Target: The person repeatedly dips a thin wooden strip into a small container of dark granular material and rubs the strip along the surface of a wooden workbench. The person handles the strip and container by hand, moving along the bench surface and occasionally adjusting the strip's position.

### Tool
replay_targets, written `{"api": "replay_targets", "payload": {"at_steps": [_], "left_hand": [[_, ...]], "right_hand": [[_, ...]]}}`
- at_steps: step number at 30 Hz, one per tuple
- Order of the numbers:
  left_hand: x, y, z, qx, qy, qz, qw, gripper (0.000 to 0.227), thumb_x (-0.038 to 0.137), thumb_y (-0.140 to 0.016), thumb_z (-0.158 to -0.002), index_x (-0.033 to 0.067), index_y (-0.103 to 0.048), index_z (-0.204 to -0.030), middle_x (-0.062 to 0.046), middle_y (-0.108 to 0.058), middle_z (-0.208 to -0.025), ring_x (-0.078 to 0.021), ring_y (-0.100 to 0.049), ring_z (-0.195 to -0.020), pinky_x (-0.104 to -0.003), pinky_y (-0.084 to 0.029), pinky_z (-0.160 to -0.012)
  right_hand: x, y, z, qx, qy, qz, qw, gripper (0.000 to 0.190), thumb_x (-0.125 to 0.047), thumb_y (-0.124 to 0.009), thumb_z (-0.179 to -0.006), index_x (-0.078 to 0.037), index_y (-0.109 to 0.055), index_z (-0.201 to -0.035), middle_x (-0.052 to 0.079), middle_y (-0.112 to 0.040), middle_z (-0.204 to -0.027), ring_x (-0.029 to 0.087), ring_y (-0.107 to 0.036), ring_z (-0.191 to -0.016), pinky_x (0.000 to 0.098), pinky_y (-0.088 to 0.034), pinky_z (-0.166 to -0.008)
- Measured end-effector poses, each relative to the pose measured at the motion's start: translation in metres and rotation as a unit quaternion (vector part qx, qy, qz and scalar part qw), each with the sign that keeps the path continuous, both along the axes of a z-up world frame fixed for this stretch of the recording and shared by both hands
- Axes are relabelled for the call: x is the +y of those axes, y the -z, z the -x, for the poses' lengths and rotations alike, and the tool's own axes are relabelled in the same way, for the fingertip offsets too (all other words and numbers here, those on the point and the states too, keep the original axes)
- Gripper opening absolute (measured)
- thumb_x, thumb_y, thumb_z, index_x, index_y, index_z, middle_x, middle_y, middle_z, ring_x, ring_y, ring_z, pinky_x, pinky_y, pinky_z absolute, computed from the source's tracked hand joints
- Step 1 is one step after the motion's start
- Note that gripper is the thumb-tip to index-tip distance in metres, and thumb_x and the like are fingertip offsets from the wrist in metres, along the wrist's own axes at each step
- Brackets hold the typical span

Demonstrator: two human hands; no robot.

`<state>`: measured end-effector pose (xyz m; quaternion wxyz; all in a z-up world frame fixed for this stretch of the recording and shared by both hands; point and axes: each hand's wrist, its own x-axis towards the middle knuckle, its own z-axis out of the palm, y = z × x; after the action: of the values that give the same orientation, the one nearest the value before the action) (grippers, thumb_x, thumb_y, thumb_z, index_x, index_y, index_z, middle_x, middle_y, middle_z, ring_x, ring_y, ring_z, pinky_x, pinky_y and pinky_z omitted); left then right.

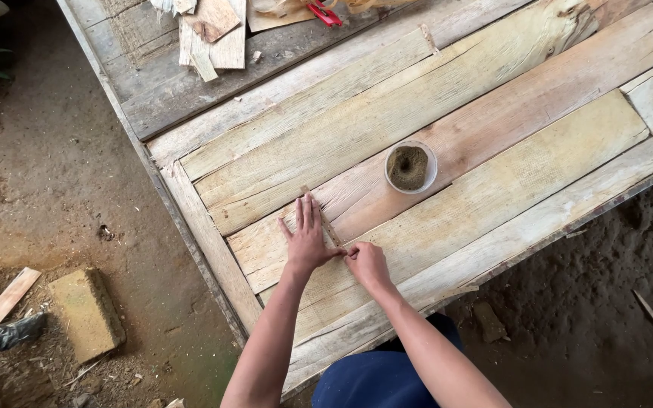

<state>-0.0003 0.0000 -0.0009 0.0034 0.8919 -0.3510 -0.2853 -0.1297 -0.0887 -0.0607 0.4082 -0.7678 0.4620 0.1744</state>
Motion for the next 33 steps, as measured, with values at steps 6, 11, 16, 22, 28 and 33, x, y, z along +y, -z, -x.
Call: {"api": "replay_targets", "payload": {"at_steps": [6, 11, 16, 22, 28, 33], "left_hand": [[0.000, -0.002, 0.001, -0.004, -0.003, 0.001, 1.000, 0.140, 0.076, -0.079, -0.066, 0.0097, -0.005, -0.165, -0.011, 0.003, -0.174, -0.0280, 0.010, -0.159, -0.075, 0.000, -0.116], [-0.001, 0.001, 0.000, -0.003, -0.011, 0.001, 1.000, 0.141, 0.076, -0.080, -0.066, 0.0104, -0.005, -0.165, -0.010, 0.003, -0.174, -0.0282, 0.010, -0.158, -0.075, -0.001, -0.116], [-0.001, 0.025, 0.001, -0.032, 0.000, -0.008, 0.999, 0.145, 0.075, -0.083, -0.061, 0.0089, -0.006, -0.164, -0.012, 0.002, -0.173, -0.0298, 0.006, -0.159, -0.079, -0.006, -0.114], [0.003, 0.005, 0.001, -0.014, 0.007, 0.004, 1.000, 0.145, 0.075, -0.081, -0.061, 0.0084, -0.003, -0.164, -0.011, 0.004, -0.173, -0.0275, 0.008, -0.159, -0.079, -0.003, -0.115], [0.013, 0.020, 0.009, -0.038, 0.018, 0.053, 0.998, 0.141, 0.079, -0.075, -0.067, 0.0057, -0.004, -0.164, -0.016, 0.000, -0.172, -0.0294, 0.005, -0.159, -0.076, 0.001, -0.116], [0.023, 0.017, 0.032, -0.032, 0.052, 0.060, 0.996, 0.098, 0.067, -0.050, -0.095, 0.0080, -0.013, -0.163, -0.011, -0.002, -0.173, -0.0241, 0.002, -0.159, -0.069, 0.002, -0.120]], "right_hand": [[0.006, -0.012, 0.000, -0.003, 0.001, 0.010, 1.000, 0.012, -0.022, -0.075, -0.081, -0.015, -0.080, -0.088, 0.001, -0.080, -0.087, 0.031, -0.076, -0.095, 0.0451, -0.062, -0.081], [0.010, 0.008, 0.003, -0.014, -0.009, 0.030, 0.999, 0.012, -0.023, -0.075, -0.082, -0.015, -0.080, -0.089, 0.003, -0.080, -0.086, 0.032, -0.076, -0.094, 0.0459, -0.062, -0.081], [0.022, 0.026, 0.011, -0.099, -0.115, 0.085, 0.985, 0.009, -0.013, -0.066, -0.087, -0.009, -0.074, -0.086, 0.012, -0.073, -0.082, 0.035, -0.075, -0.088, 0.0449, -0.062, -0.078], [0.025, -0.064, 0.030, -0.216, -0.101, -0.086, 0.967, 0.013, -0.019, -0.073, -0.087, -0.006, -0.074, -0.090, 0.014, -0.074, -0.083, 0.031, -0.075, -0.087, 0.0433, -0.061, -0.079], [-0.035, -0.043, 0.054, -0.251, 0.049, -0.094, 0.962, 0.012, -0.017, -0.077, -0.089, -0.010, -0.069, -0.091, 0.012, -0.072, -0.080, 0.022, -0.072, -0.075, 0.0374, -0.062, -0.074], [-0.063, -0.062, 0.055, -0.305, 0.102, -0.055, 0.945, 0.024, -0.017, -0.084, -0.085, -0.007, -0.064, -0.095, 0.010, -0.068, -0.080, 0.017, -0.067, -0.076, 0.0337, -0.059, -0.072]]}}
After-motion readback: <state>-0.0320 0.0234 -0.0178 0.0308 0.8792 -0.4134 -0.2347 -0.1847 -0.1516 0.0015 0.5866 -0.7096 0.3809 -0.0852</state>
